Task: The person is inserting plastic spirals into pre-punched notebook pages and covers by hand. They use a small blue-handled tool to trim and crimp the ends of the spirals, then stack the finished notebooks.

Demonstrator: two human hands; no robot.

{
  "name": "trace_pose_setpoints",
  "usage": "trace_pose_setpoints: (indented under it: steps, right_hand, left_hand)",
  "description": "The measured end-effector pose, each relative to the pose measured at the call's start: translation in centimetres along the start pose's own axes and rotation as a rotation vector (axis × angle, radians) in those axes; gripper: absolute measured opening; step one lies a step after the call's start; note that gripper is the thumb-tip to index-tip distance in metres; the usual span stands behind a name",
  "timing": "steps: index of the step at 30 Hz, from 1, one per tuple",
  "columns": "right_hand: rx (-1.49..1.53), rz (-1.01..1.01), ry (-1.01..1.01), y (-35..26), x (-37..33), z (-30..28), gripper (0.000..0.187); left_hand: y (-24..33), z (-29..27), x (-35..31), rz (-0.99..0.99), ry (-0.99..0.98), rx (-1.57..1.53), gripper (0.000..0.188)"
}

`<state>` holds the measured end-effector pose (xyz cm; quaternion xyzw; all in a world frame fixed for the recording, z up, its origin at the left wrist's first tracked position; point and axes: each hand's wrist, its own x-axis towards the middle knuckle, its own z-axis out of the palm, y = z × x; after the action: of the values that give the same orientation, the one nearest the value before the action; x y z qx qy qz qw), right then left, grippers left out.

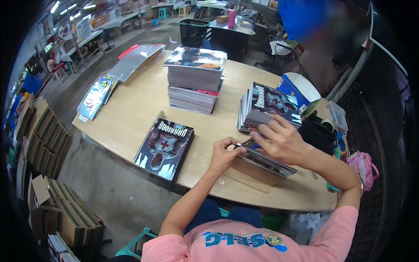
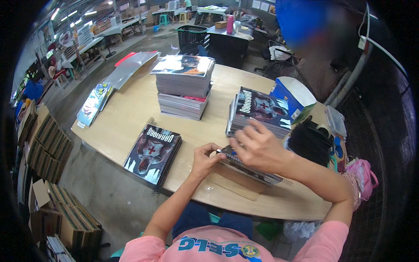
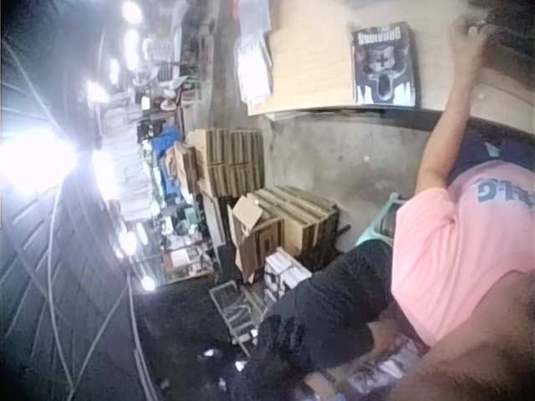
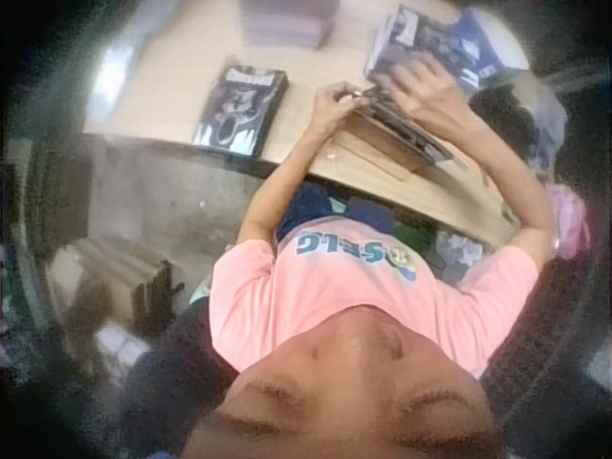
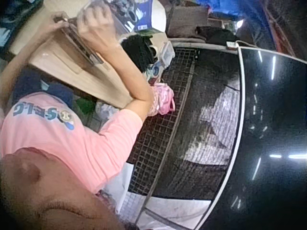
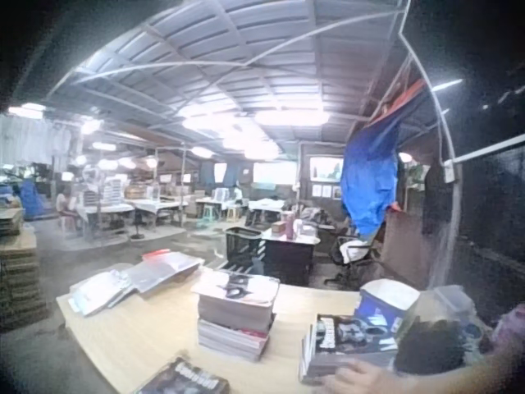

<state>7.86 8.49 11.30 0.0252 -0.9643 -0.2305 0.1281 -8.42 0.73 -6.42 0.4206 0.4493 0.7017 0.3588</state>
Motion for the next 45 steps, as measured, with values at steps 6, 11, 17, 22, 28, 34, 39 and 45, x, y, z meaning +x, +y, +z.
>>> trace_pose_setpoints:
  steps: [6,11,17,22,28,34,39,45]
  right_hand:
    - [0.564,0.564,-0.023,-1.4,-3.1,1.2,0.031]
    - [0.595,0.983,0.279,-0.4,-11.5,1.8,0.034]
    - [0.396,1.287,0.147,-6.2,-24.7,13.2,0.036]
    - [0.297,1.234,0.118,-9.8,-24.8,14.8,0.039]
    - [0.277,1.212,0.125,-9.9,-24.7,15.0,0.039]
    - [0.289,1.239,0.113,-9.9,-24.2,14.7,0.039]
    - [0.293,1.255,0.076,-9.9,-23.9,14.3,0.039]
    - [0.48,1.248,0.402,-11.1,-21.9,12.6,0.059]
  left_hand:
    - [1.1,0.9,-0.4,-0.034,0.002,0.059,0.021]
    - [5.4,2.9,-2.1,0.668,0.245,0.915,0.044]
    - [6.0,4.2,0.0,0.898,-0.353,1.191,0.045]
    - [12.8,-2.0,2.8,0.869,0.221,1.14,0.059]
    - [15.7,-17.1,-1.6,0.251,0.772,1.172,0.022]
    - [9.4,-20.7,-3.6,-0.218,0.814,1.479,0.022]
    - [7.7,-20.8,-3.4,-0.216,0.756,1.594,0.019]
    - [8.6,-18.1,-3.5,0.062,0.806,1.839,0.03]
